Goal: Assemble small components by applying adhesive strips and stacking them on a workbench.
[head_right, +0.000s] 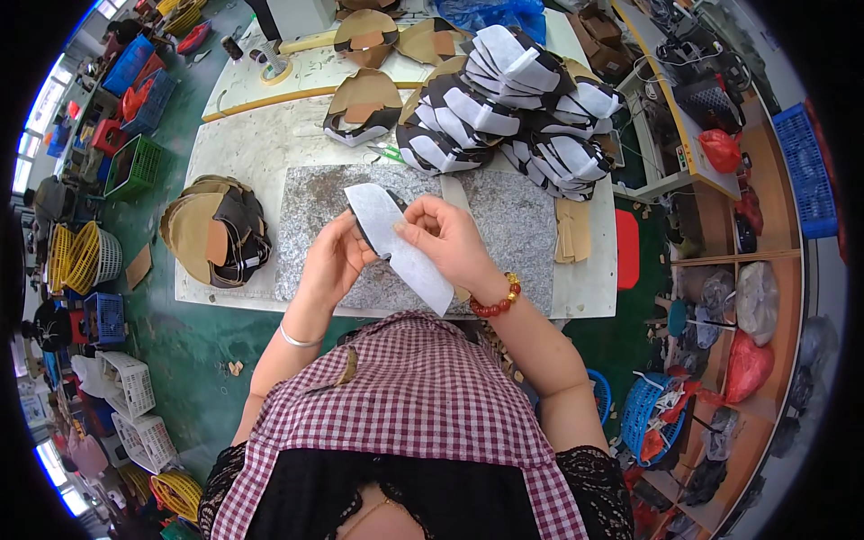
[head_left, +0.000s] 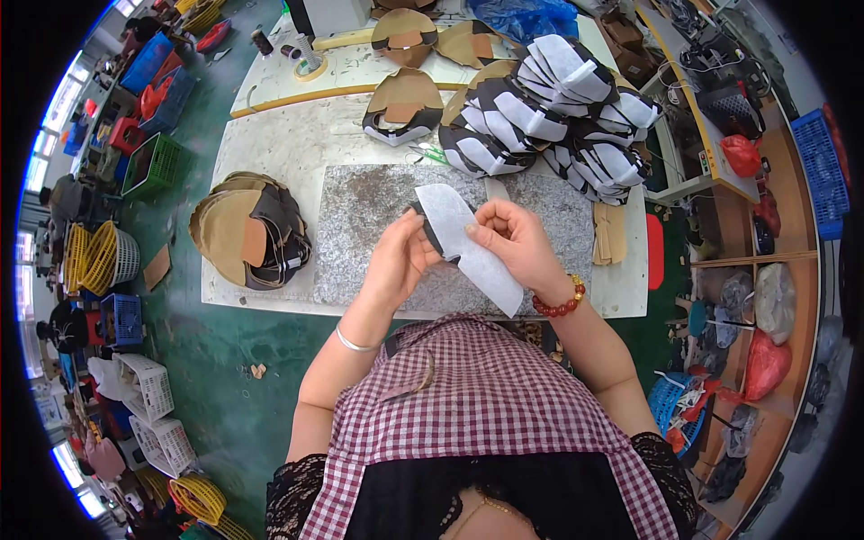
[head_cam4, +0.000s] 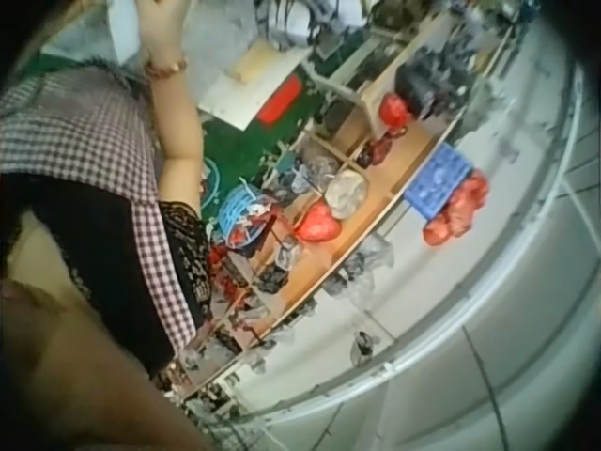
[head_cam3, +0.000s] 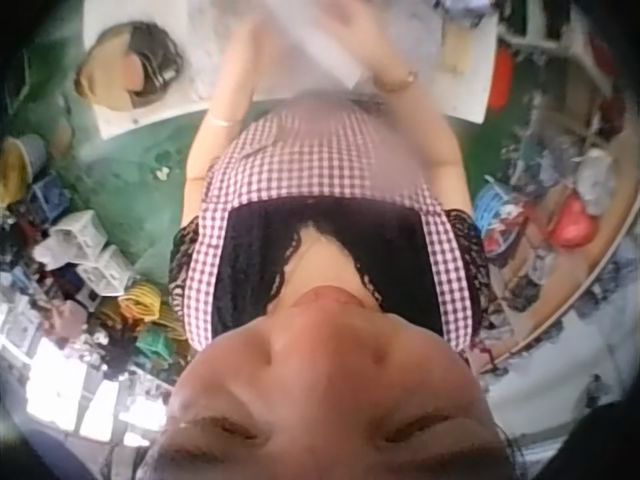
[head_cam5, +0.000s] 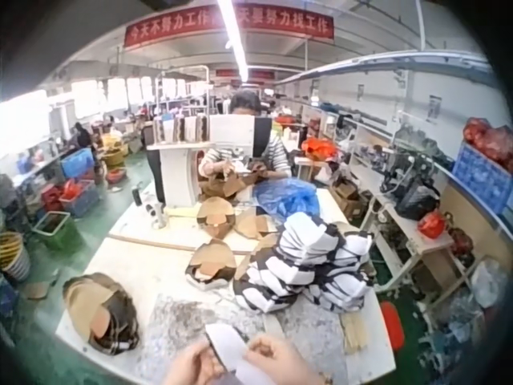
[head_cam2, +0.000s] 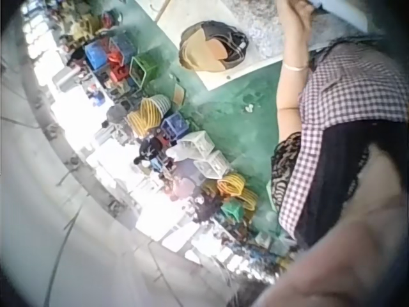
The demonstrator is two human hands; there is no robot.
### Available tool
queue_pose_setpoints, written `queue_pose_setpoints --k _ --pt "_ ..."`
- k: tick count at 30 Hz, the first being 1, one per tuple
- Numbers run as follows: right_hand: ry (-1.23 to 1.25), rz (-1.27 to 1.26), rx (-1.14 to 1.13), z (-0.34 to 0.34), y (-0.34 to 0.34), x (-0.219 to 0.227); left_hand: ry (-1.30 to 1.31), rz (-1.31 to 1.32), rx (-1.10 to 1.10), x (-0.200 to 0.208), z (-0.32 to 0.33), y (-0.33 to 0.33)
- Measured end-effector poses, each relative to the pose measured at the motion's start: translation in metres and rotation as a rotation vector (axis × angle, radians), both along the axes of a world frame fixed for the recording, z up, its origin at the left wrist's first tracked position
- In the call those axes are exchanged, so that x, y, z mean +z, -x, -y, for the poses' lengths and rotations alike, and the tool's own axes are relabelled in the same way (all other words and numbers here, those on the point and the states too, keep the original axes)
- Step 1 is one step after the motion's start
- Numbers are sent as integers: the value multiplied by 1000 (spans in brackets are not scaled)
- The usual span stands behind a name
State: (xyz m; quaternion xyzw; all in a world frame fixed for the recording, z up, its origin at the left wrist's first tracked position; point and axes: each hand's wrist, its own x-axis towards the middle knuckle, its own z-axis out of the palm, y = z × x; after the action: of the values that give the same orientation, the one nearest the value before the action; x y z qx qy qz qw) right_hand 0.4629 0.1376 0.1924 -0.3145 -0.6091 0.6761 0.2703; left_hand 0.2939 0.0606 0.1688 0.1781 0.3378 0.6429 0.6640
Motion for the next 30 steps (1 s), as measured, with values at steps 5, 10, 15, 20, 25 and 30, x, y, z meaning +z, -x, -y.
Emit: queue_pose_setpoints --k 5,10,15,20,25,30 --pt "-53 68 11 -1 -4 -8 10 28 -24 2 0 -5" --pt "-45 75 4 1 -4 -10 8 -15 -19 -1 1 -8" --pt "-59 101 4 2 -6 -15 7 -70 6 0 4 -12" --pt "-192 256 -34 7 -5 -11 -8 -290 21 -11 6 -16" --pt "-229 283 -73 11 -3 -5 -64 -279 92 -20 2 -19" --pt "-206 217 -122 12 -1 -18 238 -297 -130 -38 10 -20"
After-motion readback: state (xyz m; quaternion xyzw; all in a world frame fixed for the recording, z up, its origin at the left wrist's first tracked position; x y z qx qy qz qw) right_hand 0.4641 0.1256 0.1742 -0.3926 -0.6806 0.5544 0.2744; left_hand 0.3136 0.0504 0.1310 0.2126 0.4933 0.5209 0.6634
